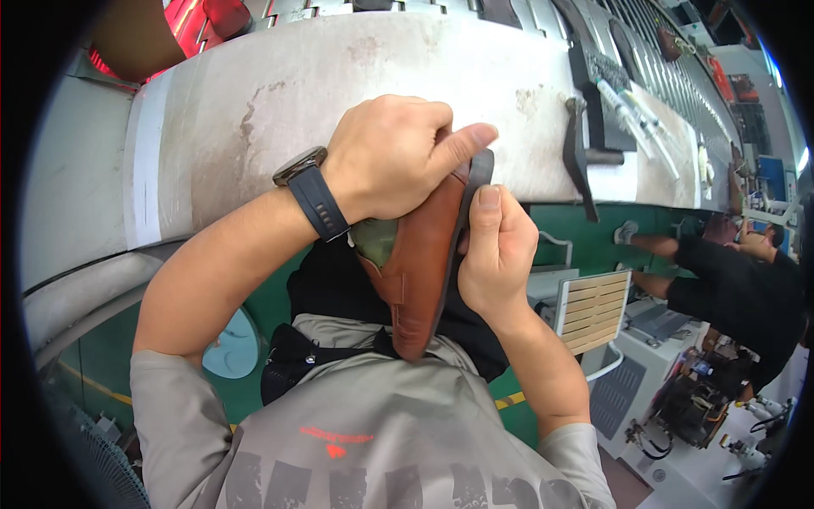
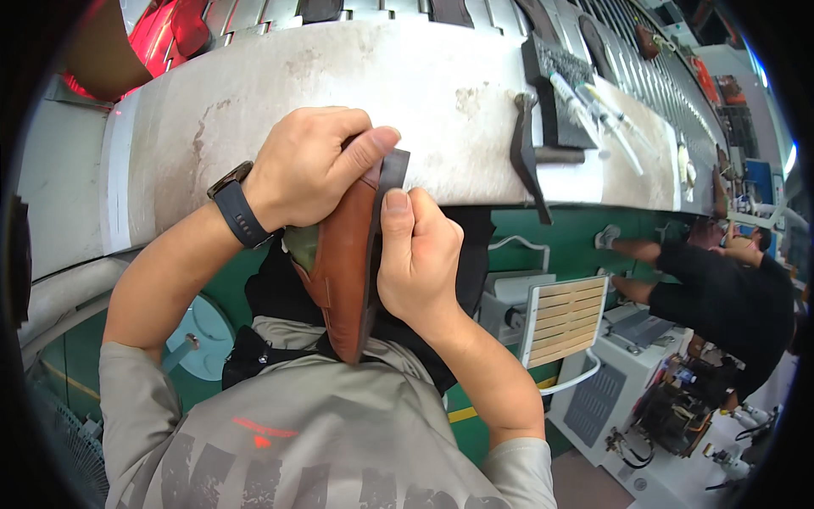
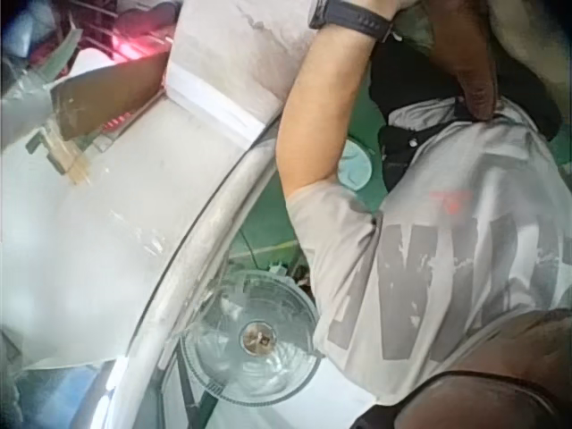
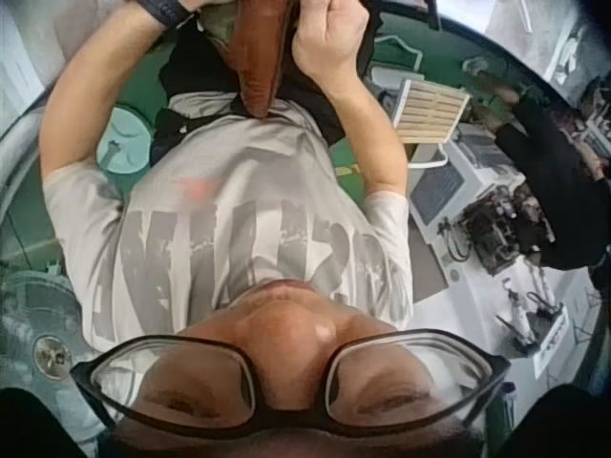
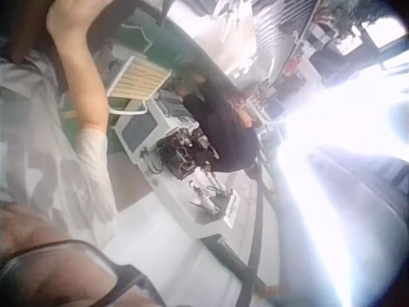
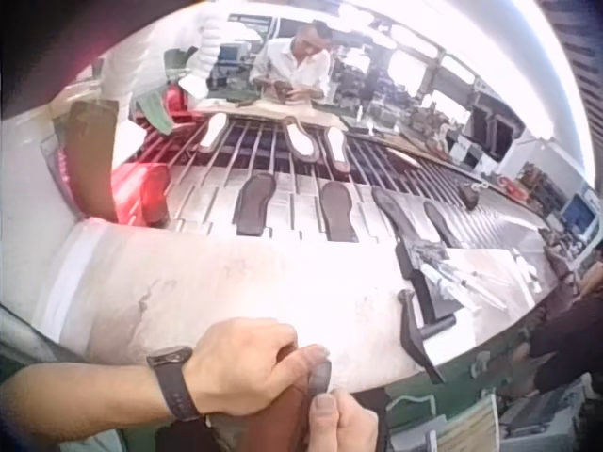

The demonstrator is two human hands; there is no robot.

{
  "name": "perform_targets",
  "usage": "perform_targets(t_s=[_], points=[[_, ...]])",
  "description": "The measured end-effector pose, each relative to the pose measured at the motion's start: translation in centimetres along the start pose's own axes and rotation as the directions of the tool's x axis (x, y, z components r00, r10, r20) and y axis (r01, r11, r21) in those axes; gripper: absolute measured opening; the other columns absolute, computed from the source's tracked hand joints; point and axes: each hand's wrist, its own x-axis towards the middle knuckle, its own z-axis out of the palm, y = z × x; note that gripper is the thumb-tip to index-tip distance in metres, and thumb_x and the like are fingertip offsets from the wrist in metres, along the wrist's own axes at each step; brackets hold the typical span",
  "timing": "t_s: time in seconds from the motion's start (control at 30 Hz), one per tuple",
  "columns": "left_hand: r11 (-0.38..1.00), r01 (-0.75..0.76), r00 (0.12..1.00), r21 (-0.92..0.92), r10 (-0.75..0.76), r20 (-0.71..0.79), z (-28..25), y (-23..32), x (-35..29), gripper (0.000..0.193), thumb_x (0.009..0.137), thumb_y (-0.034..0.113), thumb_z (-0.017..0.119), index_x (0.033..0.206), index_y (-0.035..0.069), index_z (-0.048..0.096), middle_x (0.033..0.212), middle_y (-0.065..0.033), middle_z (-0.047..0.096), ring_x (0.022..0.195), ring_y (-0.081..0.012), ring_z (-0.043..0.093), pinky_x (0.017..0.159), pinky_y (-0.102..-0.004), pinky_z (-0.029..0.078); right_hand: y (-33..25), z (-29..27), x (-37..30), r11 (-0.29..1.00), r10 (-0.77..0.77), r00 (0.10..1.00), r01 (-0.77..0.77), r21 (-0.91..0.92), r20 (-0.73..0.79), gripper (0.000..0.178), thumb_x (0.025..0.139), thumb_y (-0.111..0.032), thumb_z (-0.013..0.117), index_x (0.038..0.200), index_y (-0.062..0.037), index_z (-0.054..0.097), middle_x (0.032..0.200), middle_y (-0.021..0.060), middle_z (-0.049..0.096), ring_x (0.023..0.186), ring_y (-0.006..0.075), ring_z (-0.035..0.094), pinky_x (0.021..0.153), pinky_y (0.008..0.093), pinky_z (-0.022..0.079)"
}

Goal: The person attaches soles to shoes by aligning and pressing each sole onto a shoe upper on a shoe last by hand, then placing the assembled shoes back onto the conveyor belt.

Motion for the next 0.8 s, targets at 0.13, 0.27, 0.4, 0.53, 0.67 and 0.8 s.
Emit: perform_targets(t_s=[0.13, 0.27, 0.4, 0.53, 0.67, 0.8], points=[[0.981, -0.188, 0.963, 0.056, 0.173, 0.205, -0.2, 0.0, -1.9, 0.04, 0.103, 0.04, 0.071, 0.105, 0.0, 0.074, 0.1, -0.0199, 0.076, 0.092, -0.038, 0.073, 0.081, -0.0443, 0.057, 0.2, -1.3, -3.6, 0.997, 0.024, 0.991, -0.033, 0.07, 0.134, 0.052, 0.118, -0.042, 0.048, 0.082, -0.0049, 0.053, 0.067, 0.0001, 0.055, 0.059, 0.0071, 0.053, 0.052, 0.0253, 0.044], [0.955, -0.209, 0.855, -0.211, 0.283, 0.435, -4.3, -1.4, -2.3, 0.07, 0.09, 0.038, 0.088, 0.141, -0.002, 0.062, 0.121, -0.0213, 0.073, 0.116, -0.0367, 0.07, 0.102, -0.0444, 0.054, 0.0, -3.9, -2.4, 0.996, 0.08, 0.933, -0.091, 0.015, 0.352, 0.052, 0.117, -0.042, 0.05, 0.082, -0.0034, 0.053, 0.068, 0.0036, 0.062, 0.059, 0.0089, 0.059, 0.052, 0.0264, 0.046], [0.988, 0.064, 0.811, -0.141, 0.031, 0.584, -4.3, 0.0, -1.9, 0.069, 0.087, 0.037, 0.088, 0.136, -0.003, 0.063, 0.118, -0.0222, 0.072, 0.114, -0.0389, 0.069, 0.101, -0.0463, 0.054, -1.1, -5.3, 0.4, 0.983, 0.175, 0.797, -0.179, -0.051, 0.577, 0.046, 0.116, -0.032, 0.055, 0.085, 0.0009, 0.056, 0.065, 0.0105, 0.062, 0.058, 0.0202, 0.062, 0.057, 0.0355, 0.05], [0.989, -0.026, 0.889, -0.147, 0.09, 0.449, -3.7, -0.1, -2.8, 0.063, 0.084, 0.028, 0.09, 0.134, -0.002, 0.066, 0.118, -0.0216, 0.072, 0.109, -0.0402, 0.068, 0.098, -0.0448, 0.055, -1.9, -5.4, 0.7, 0.987, 0.155, 0.78, -0.099, -0.124, 0.606, 0.04, 0.115, -0.026, 0.056, 0.087, 0.0019, 0.057, 0.063, 0.0156, 0.059, 0.055, 0.0297, 0.059, 0.055, 0.0399, 0.048], [0.996, -0.003, 0.916, -0.093, 0.04, 0.4, -3.0, 0.6, -3.4, 0.067, 0.078, 0.023, 0.093, 0.133, -0.002, 0.066, 0.115, -0.0212, 0.071, 0.107, -0.0408, 0.068, 0.096, -0.0457, 0.055, -1.8, -5.2, 0.6, 0.983, 0.137, 0.784, -0.034, -0.179, 0.605, 0.033, 0.112, -0.018, 0.06, 0.087, 0.0027, 0.055, 0.061, 0.0224, 0.058, 0.052, 0.0435, 0.059, 0.05, 0.0473, 0.046], [0.996, 0.052, 0.932, -0.073, -0.022, 0.361, -2.8, 1.3, -4.1, 0.068, 0.076, 0.018, 0.093, 0.135, -0.002, 0.065, 0.11, -0.0193, 0.066, 0.101, -0.0412, 0.064, 0.091, -0.0466, 0.054, -2.6, -5.0, 0.1, 0.97, 0.147, 0.788, 0.005, -0.245, 0.598, 0.029, 0.109, -0.013, 0.064, 0.087, 0.0041, 0.053, 0.059, 0.0248, 0.058, 0.054, 0.0477, 0.062, 0.048, 0.0513, 0.046]])
